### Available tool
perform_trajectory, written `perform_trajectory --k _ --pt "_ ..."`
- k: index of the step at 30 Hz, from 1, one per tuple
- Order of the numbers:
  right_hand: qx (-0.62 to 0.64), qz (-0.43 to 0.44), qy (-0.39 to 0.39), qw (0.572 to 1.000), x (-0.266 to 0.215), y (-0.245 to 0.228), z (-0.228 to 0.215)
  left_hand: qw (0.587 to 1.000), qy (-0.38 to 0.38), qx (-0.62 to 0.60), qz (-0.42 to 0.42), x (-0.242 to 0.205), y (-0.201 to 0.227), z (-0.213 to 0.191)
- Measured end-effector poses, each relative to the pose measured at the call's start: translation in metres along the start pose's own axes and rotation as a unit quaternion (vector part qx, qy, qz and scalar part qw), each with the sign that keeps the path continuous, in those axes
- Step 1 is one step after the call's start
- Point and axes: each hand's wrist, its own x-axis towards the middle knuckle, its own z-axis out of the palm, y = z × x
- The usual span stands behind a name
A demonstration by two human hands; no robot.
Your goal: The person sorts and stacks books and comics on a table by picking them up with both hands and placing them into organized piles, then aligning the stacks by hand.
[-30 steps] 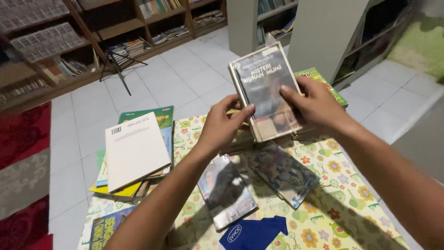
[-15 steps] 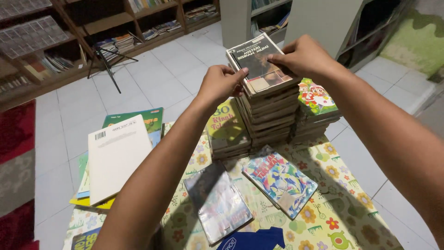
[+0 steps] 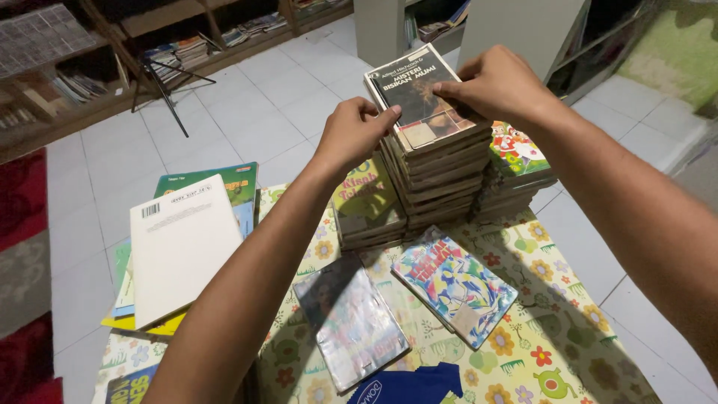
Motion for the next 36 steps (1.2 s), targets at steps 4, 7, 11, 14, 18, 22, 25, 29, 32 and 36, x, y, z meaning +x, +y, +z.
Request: perform_trajectory --k 4,7,11,14,18,22,25,29,32,36 --pt "0.009 0.011 -0.005 1.000 -0.002 -0.002 0.000 0.999 0.018 0.040 0.000 -0.001 -0.007 0.005" --pt "0.070 0.016 0.000 0.997 0.006 0.017 0.006 0.999 0.016 -0.019 -0.030 -0.007 -0.008 0.017" --pt "0.275 0.083 -0.025 0.958 0.002 0.034 0.016 0.985 -0.005 -0.165 -0.059 -0.015 -0.015 0.038" --pt "0.382 0.177 -0.103 0.901 -0.018 0.016 0.011 0.940 -0.019 -0.333 -0.067 -0.015 -0.022 0.056" --pt "0.357 0.183 -0.108 0.910 -0.027 0.011 0.013 0.943 -0.011 -0.326 -0.068 -0.017 -0.011 0.065" --pt "0.396 0.149 -0.097 0.901 -0.025 0.019 0.019 0.938 0.002 -0.331 -0.103 -0.020 -0.005 0.072" --pt "0.412 0.176 -0.089 0.889 -0.032 0.013 0.018 0.936 0.003 -0.343 -0.080 -0.022 -0.007 0.074" --pt "0.414 0.218 -0.101 0.878 -0.041 0.000 0.018 0.931 -0.001 -0.358 -0.074 -0.021 -0.012 0.077" --pt "0.475 0.229 -0.085 0.845 -0.038 0.009 0.029 0.928 -0.020 -0.361 -0.086 -0.023 -0.008 0.076" --pt "0.462 0.236 -0.076 0.852 -0.036 0.018 0.037 0.945 -0.024 -0.305 -0.118 -0.032 0.006 0.076"
